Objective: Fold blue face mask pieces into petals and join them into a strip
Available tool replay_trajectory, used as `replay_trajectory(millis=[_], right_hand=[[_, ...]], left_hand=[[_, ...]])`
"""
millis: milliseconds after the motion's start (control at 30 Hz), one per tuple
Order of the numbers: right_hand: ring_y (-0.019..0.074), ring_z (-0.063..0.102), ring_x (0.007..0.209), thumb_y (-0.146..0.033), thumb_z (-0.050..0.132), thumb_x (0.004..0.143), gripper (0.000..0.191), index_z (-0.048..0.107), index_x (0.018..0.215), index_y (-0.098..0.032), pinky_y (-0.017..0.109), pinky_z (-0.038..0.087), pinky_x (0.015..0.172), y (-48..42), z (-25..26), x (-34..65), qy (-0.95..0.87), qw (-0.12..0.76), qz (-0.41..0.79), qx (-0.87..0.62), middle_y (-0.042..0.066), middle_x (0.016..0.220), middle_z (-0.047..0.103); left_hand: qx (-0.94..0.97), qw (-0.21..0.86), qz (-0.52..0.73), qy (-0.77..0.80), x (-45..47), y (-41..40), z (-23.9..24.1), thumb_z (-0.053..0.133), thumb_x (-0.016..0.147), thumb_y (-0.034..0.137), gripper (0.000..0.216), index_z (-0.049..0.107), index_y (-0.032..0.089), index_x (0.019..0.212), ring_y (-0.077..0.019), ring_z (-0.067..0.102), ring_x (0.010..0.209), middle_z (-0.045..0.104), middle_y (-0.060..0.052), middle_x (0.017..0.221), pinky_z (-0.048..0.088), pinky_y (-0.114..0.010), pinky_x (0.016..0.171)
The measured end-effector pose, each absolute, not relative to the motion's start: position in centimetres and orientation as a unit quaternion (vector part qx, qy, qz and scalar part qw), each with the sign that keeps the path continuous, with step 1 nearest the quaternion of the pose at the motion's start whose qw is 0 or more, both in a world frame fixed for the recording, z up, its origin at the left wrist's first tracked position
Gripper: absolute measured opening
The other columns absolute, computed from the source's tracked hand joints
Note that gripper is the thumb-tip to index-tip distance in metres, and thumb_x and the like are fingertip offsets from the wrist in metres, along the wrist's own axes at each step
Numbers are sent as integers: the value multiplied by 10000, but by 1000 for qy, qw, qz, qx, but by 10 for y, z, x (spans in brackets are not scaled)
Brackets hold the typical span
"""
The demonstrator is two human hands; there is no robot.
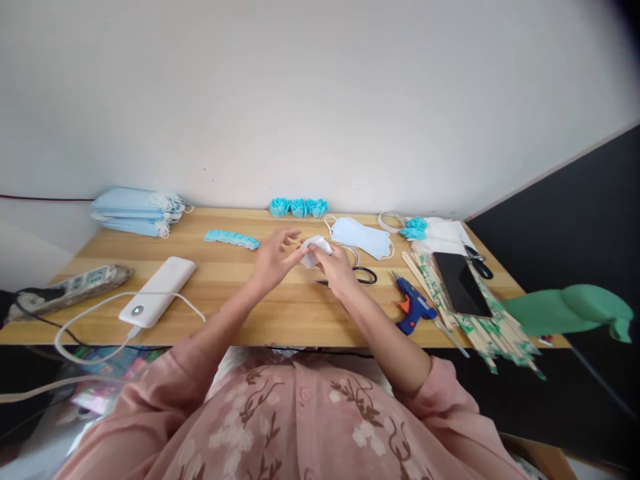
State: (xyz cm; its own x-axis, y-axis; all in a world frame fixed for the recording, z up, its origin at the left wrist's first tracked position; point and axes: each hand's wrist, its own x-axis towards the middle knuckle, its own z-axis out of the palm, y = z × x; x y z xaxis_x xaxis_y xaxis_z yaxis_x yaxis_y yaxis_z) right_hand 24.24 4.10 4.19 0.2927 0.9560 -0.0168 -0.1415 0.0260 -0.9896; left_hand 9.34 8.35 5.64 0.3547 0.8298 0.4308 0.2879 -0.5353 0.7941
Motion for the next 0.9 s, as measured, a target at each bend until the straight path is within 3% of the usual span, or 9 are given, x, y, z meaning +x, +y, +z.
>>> replay_trajectory(millis=[100,233,433,600,800,900], right_hand=[[136,560,655,-433,704,726,274,681,834,-182,249,449,605,58,38,243,-449,578,398,-553,-22,706,650],[130,526,632,-492,699,734,314,632,800,-192,238,414,565,78,33,242,-482,565,328,-583,-31,680,621],[124,502,602,-490,622,801,296,591,751,-200,246,419,583,81,28,245,-478,583,311,-578,-26,650,583],[118,470,583,-493,618,814,293,565,761,-210,246,402,576,74,23,240,-503,563,299,-583,-40,633,534],[123,472,591,-490,611,842,286,609,908,-212,246,408,578,69,21,233,-500,563,357,-553,-44,644,520],[114,453,572,-508,615,840,300,594,801,-211,239,380,556,69,23,234,-499,562,351,-558,-45,621,518]], left_hand=[[688,491,411,341,101,104,55,698,765,386,307,699,168,981,-146,614,743,712,-49,903,485,-256,662],[571,560,480,361,112,120,46,689,738,340,188,660,158,779,-96,538,612,629,12,695,436,-220,607],[521,560,522,378,111,123,23,616,818,350,201,531,181,749,-91,514,578,552,35,663,442,-217,579],[550,484,532,424,111,121,16,520,907,370,233,488,195,756,-94,475,565,483,46,631,403,-206,547],[551,450,545,444,111,117,22,551,901,373,195,542,196,819,-90,486,551,550,39,643,360,-194,516],[545,468,551,425,111,115,22,592,872,398,209,573,192,838,-87,463,512,547,42,607,344,-195,490]])
